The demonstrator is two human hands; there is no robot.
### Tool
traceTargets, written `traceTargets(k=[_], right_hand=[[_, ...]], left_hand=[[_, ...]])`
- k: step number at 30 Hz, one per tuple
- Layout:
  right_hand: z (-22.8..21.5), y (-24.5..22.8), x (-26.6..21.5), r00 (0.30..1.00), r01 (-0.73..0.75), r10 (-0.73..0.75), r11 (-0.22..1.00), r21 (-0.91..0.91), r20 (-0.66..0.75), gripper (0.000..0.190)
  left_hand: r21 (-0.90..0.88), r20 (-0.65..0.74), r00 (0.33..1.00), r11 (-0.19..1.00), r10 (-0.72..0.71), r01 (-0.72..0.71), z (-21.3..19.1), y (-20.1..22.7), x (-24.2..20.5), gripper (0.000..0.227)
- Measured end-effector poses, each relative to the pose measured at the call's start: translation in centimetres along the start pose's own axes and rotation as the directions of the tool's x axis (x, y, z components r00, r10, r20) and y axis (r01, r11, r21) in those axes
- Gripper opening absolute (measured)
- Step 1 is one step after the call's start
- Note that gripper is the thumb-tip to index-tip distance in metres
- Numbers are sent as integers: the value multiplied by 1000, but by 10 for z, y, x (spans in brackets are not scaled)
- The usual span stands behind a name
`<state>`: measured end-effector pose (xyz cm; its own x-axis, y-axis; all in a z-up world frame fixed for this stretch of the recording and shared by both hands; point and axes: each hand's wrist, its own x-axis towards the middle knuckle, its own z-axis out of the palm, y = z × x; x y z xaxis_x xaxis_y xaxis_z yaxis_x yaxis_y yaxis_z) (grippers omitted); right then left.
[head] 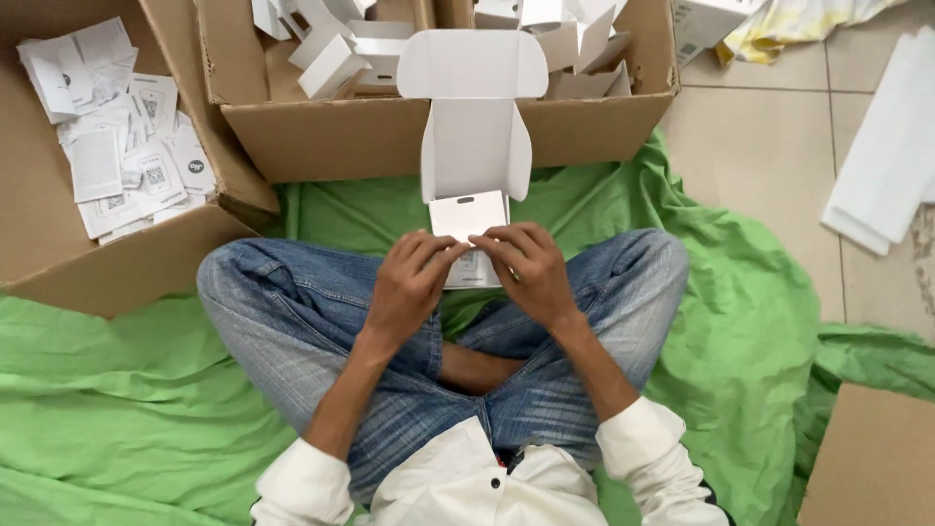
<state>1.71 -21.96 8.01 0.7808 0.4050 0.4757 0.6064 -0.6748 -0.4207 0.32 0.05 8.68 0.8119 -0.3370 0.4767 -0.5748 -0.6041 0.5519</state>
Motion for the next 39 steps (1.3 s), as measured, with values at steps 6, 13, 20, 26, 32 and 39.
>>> traceTargets(k=[6,13,20,26,32,39], right_hand=[[-21,-40,62,936,245,-230,969,22,-266,34],[16,-31,186,957,259,-255,966,9,-136,57],[23,-28,113,997,42,-30,985,164,-74,36],[15,13,28,933,-353,359,908,227,11,17],[40,38,-1,911,-385,357,915,118,206,24],[110,77,-23,829,-291,291,954,-77,477,40]], left_hand=[[185,-240,947,968,214,-171,-67,12,8,39],[362,-329,936,932,125,3,-91,-81,77,44],[214,-381,920,960,-86,178,-29,-83,46,59],[48,-140,990,998,-19,26,29,-30,-6,55],[97,220,975,995,-16,-5,108,-74,-12,52],[687,600,753,657,-269,-312,177,-90,-3,62]])
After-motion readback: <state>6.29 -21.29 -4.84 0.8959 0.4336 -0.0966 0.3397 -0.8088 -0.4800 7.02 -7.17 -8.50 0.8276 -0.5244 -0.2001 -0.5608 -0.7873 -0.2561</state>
